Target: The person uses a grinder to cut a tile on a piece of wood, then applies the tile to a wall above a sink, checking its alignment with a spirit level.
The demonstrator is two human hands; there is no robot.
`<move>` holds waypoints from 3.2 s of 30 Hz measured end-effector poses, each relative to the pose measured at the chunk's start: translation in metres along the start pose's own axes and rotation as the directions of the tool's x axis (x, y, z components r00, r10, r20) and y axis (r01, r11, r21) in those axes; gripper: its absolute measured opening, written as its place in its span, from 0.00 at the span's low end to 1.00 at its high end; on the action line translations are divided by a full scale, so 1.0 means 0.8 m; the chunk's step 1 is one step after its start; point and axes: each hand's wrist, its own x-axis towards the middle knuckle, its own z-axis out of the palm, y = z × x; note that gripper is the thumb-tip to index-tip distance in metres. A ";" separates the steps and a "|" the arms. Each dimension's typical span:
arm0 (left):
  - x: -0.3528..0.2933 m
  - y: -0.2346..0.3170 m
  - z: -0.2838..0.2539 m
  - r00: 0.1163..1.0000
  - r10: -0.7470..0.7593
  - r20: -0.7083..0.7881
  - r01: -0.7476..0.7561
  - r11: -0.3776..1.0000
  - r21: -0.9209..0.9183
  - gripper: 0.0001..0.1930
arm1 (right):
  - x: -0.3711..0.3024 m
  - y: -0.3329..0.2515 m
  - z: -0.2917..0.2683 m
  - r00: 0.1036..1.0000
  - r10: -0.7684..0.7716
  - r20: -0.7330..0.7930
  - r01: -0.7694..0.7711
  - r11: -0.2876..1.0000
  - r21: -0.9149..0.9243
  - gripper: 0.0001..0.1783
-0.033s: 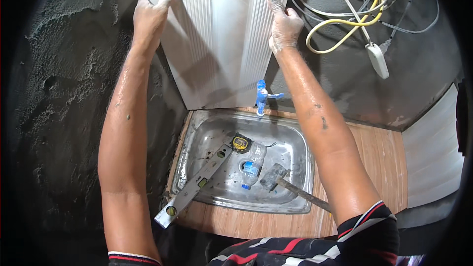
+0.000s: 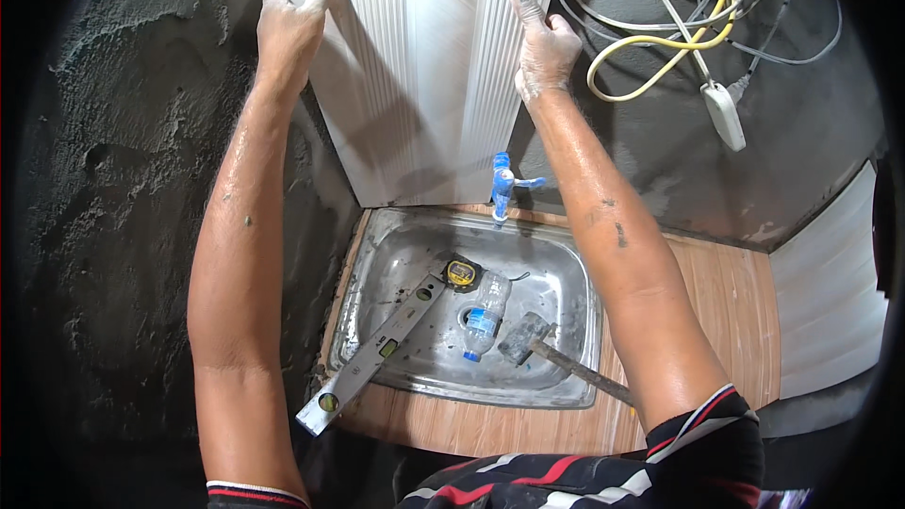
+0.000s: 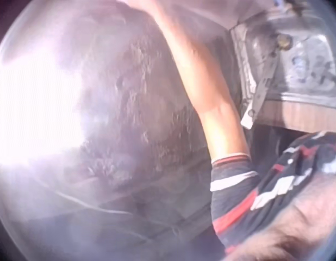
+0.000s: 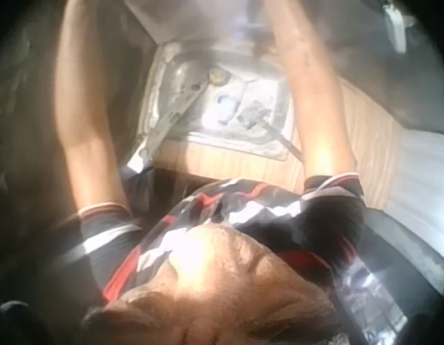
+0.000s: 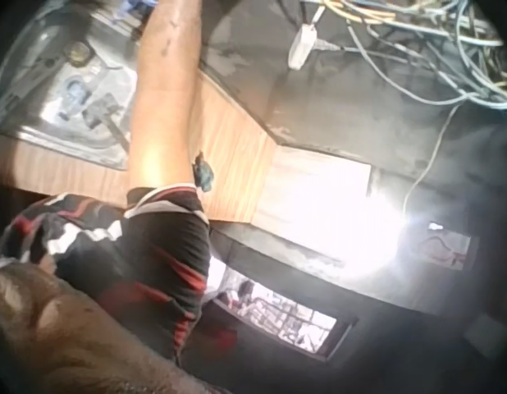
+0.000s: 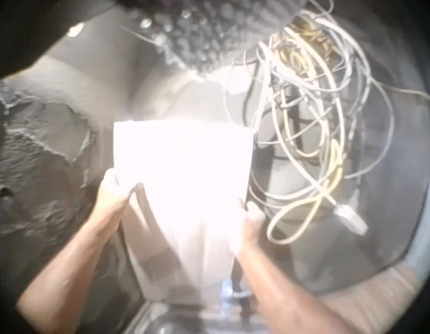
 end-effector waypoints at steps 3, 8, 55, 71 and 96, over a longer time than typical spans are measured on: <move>0.012 -0.005 -0.001 0.999 -0.015 -0.040 0.019 0.993 0.114 0.34 | -0.004 0.005 0.008 0.999 -0.037 -0.022 0.036 0.998 -0.058 0.29; 0.036 -0.010 -0.003 0.998 -0.043 0.049 0.032 0.978 0.204 0.34 | -0.009 0.004 0.018 0.996 -0.071 -0.052 0.063 0.988 -0.141 0.31; 0.187 0.076 0.049 0.877 0.403 0.262 -0.477 0.659 0.582 0.23 | -0.057 0.081 -0.073 0.908 0.335 0.252 -0.167 0.840 -0.516 0.41; 0.200 0.069 0.049 0.881 0.425 0.207 -0.468 0.721 0.512 0.32 | -0.069 0.093 -0.068 0.949 0.241 0.203 -0.123 0.876 -0.466 0.35; 0.139 0.109 0.046 0.863 0.253 0.437 -0.479 0.682 0.553 0.56 | -0.075 0.110 -0.147 0.722 0.476 0.502 0.260 0.487 -0.834 0.27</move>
